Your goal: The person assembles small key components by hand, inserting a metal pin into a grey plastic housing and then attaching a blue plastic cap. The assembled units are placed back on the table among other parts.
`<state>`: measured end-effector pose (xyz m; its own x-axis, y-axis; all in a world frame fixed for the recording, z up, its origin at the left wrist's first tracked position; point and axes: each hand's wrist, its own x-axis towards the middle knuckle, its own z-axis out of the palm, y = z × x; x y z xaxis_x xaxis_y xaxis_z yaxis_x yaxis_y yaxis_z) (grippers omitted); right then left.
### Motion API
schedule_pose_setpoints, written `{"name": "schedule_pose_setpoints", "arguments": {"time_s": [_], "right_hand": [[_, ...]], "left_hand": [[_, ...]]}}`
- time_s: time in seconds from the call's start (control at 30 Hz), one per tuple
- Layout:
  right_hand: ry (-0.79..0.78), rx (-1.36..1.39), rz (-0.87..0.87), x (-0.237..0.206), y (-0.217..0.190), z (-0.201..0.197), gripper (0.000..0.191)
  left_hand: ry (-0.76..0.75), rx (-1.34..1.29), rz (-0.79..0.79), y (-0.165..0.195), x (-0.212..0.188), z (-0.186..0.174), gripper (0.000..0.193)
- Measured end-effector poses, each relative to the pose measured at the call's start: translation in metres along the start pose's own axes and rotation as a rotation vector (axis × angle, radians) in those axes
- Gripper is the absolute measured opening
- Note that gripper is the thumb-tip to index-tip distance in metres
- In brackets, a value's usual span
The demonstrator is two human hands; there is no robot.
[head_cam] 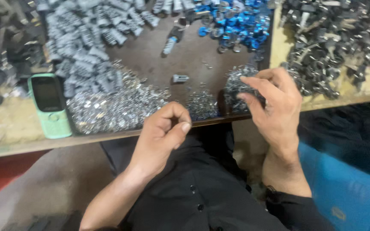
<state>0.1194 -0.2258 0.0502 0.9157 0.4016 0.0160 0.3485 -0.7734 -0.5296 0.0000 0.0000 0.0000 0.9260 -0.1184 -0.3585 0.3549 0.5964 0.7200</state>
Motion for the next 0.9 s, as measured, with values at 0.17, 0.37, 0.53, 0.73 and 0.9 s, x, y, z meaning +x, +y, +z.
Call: {"name": "schedule_pose_setpoints", "arguments": {"time_s": [0.17, 0.37, 0.53, 0.73, 0.9], "right_hand": [[0.018, -0.226, -0.219, -0.003, 0.018, -0.003, 0.026], [0.03, 0.068, -0.118, 0.001, 0.027, -0.018, 0.019], [-0.007, 0.13, -0.053, 0.006, 0.031, -0.025, 0.019], [0.014, 0.17, -0.094, 0.008, 0.04, -0.02, 0.018], [0.028, 0.214, -0.086, 0.004, 0.043, -0.02, 0.016]], "left_hand": [[0.01, -0.042, -0.042, 0.003, 0.008, 0.01, 0.004], [0.031, -0.037, -0.03, 0.003, 0.009, 0.013, 0.004], [0.027, -0.01, -0.022, 0.001, 0.01, 0.014, 0.005], [0.018, -0.004, -0.025, 0.0, 0.008, 0.013, 0.005], [0.006, 0.021, -0.009, 0.0, 0.007, 0.013, 0.006]]}}
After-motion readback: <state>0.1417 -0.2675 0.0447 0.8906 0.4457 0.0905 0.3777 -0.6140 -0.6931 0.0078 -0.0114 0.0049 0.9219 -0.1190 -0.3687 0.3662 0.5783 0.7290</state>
